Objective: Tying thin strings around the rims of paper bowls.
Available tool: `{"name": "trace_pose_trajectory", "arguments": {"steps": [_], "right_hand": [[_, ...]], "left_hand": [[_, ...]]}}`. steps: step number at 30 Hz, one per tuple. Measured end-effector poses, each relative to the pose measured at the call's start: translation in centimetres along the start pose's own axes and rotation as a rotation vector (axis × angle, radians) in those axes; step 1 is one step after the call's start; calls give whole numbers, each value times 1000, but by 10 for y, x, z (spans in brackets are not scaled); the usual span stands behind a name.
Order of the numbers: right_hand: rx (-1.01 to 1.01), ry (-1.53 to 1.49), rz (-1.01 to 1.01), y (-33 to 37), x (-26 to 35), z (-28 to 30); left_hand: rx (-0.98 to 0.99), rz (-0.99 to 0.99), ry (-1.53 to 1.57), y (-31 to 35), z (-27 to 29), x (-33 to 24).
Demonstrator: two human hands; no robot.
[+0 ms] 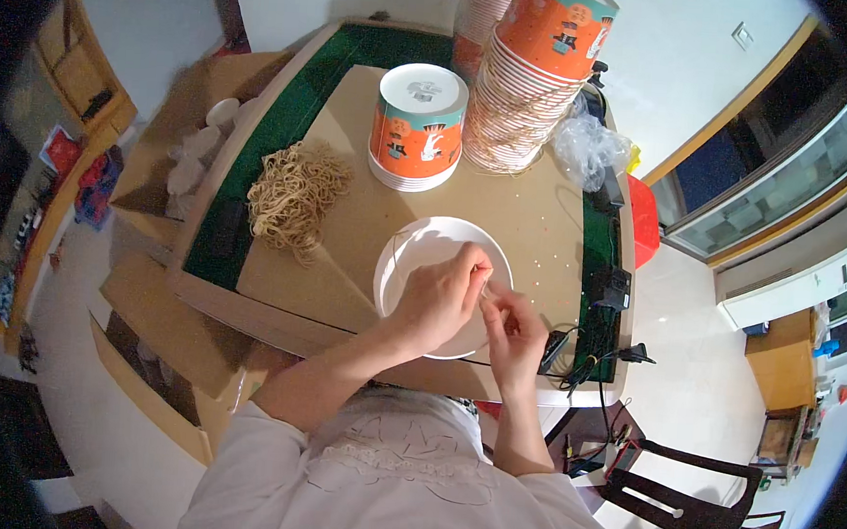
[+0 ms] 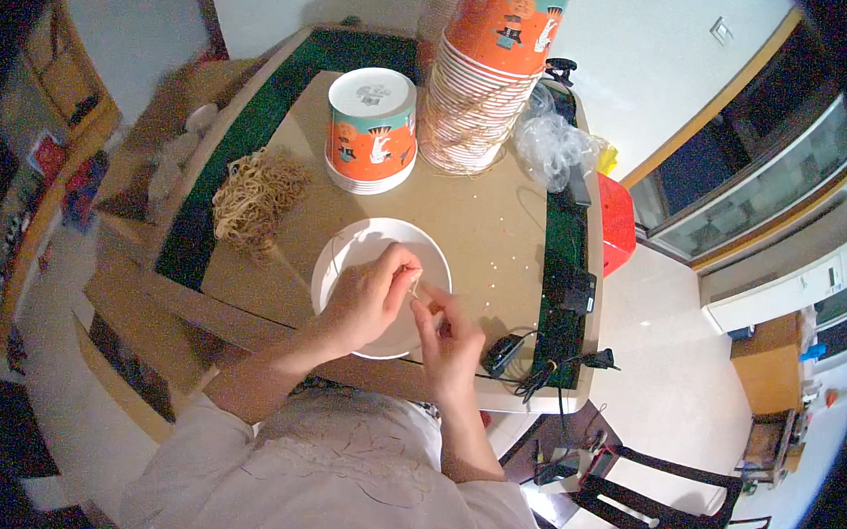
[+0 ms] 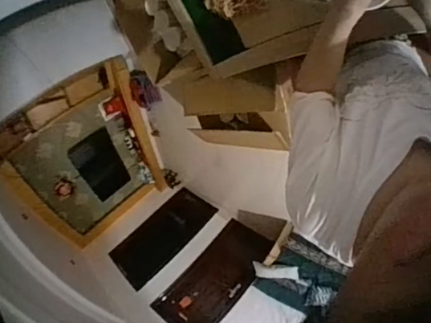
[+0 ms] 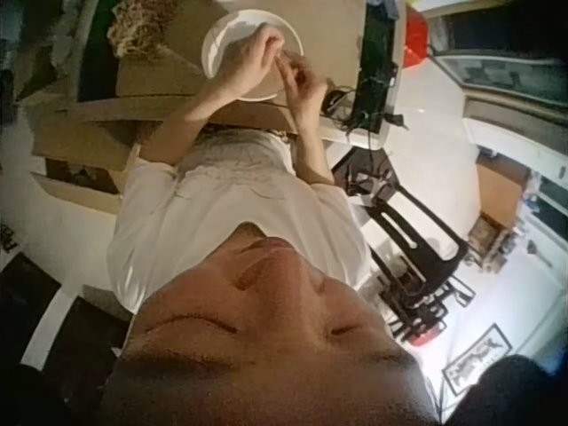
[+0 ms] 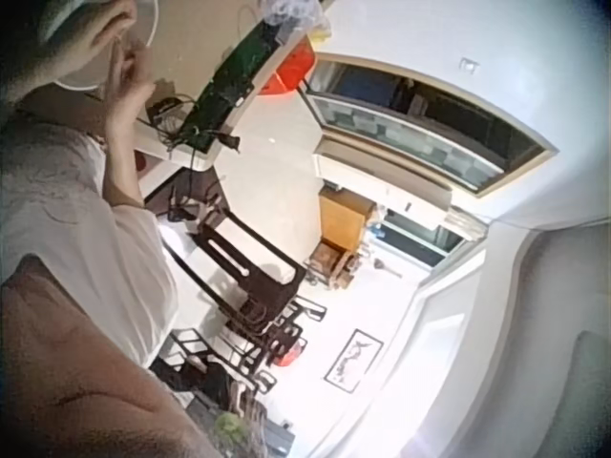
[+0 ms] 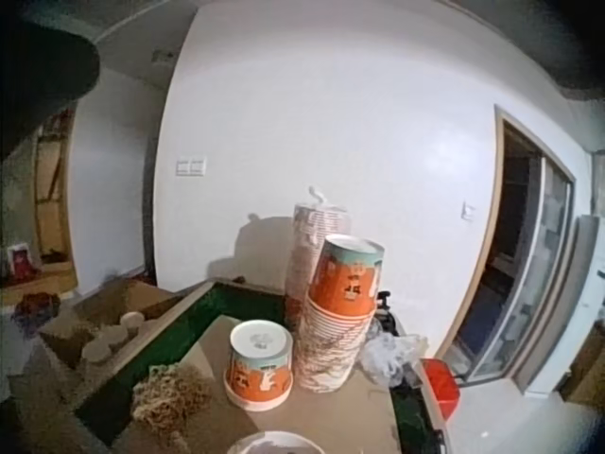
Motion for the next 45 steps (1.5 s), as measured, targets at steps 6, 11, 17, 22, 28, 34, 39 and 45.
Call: {"name": "trace_pose_trajectory", "arguments": {"steps": [6, 11, 17, 22, 28, 34, 39, 45], "right_hand": [[69, -7, -18, -10, 11, 4], [68, -41, 80, -17, 26, 16], [142, 78, 160, -2, 12, 20], [185, 61, 117, -1, 7, 17], [323, -84, -10, -33, 28, -9], [-8, 224, 369, -42, 49, 6], [41, -243, -6, -54, -4, -10], [260, -343, -397, -67, -104, -29]], "left_hand": [[92, 60, 108, 0, -3, -3], [190, 73, 191, 3, 6, -8], [133, 102, 592, -7, 44, -31], [247, 207, 628, -10, 32, -13], [314, 126, 555, -15, 40, -24], [-89, 95, -288, 1, 105, 31], [205, 387, 135, 11, 75, 118], [268, 682, 429, 42, 25, 184]]}}
Point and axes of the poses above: each hand's wrist, its own y-axis away from the middle knuckle, its own z-axis out of the back of the hand, x = y × z, the point moved 10 cm from there along -y, towards the middle knuckle, and after that the axes turned 6 degrees about x, right-handed, at the moved point
